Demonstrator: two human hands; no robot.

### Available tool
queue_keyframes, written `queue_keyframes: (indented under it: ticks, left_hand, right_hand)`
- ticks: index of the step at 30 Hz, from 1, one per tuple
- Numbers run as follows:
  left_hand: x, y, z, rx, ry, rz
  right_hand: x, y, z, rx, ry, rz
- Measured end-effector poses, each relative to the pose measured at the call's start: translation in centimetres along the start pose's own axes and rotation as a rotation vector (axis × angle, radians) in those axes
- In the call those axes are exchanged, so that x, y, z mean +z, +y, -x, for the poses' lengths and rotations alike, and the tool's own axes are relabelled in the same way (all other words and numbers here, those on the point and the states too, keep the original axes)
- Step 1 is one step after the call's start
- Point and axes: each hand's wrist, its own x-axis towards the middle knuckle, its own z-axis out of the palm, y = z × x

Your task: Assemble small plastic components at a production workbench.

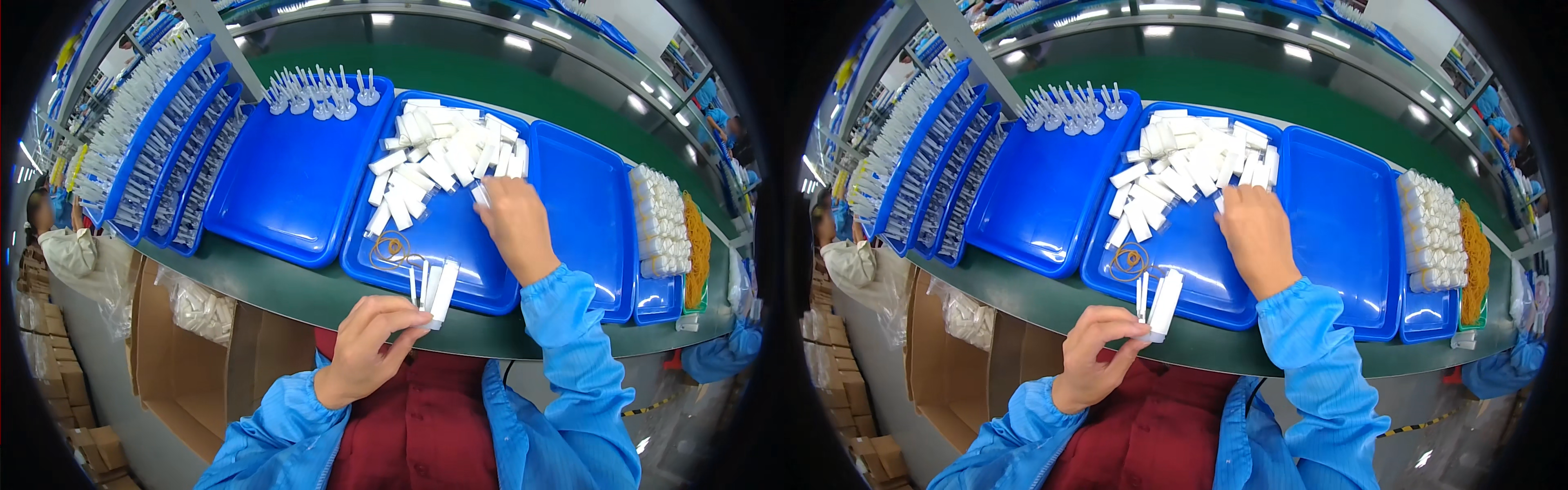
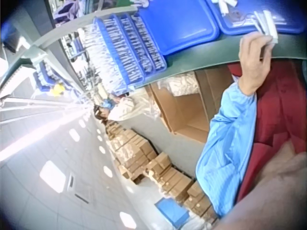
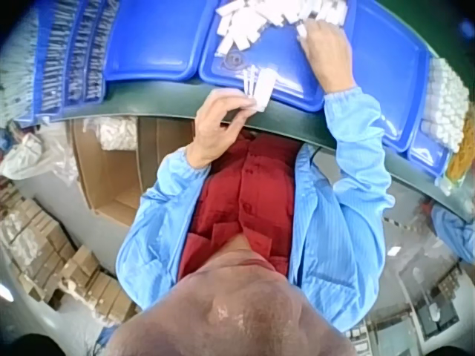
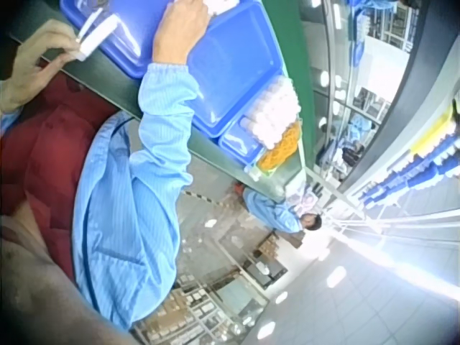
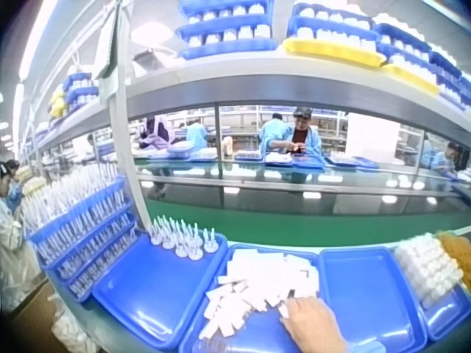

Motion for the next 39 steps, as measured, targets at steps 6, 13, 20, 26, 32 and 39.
queue_keyframes:
  ticks: [6,13,20,26,32,39]
  left_hand:
    - [-0.8,-0.1,0.2,0.028,-0.033,-0.032]
    - [-1.2,1.5,-0.5,0.066,-0.136,-0.044]
    - [-0.9,1.7,-0.5,0.055,-0.139,-0.042]
    - [-0.8,1.3,-0.2,0.078,-0.086,-0.058]
    - [0.2,0.5,0.6,0.144,0.06,-0.057]
    - [-0.6,0.1,0.3,0.2,0.106,-0.178]
  right_hand:
    - [-3.1,-3.2,0.7,0.25,-0.309,-0.587]
    - [-4.3,-6.0,2.6,0.756,-0.2,-1.554]
    - [-3.6,-6.5,4.1,0.706,-0.06,-1.422]
    - [-3.8,-7.0,4.8,0.554,-0.033,-1.318]
    - [-4.1,-8.3,5.9,0.612,0.072,-1.41]
    - [-4.6,-11.0,7.5,0.485,0.028,-1.306]
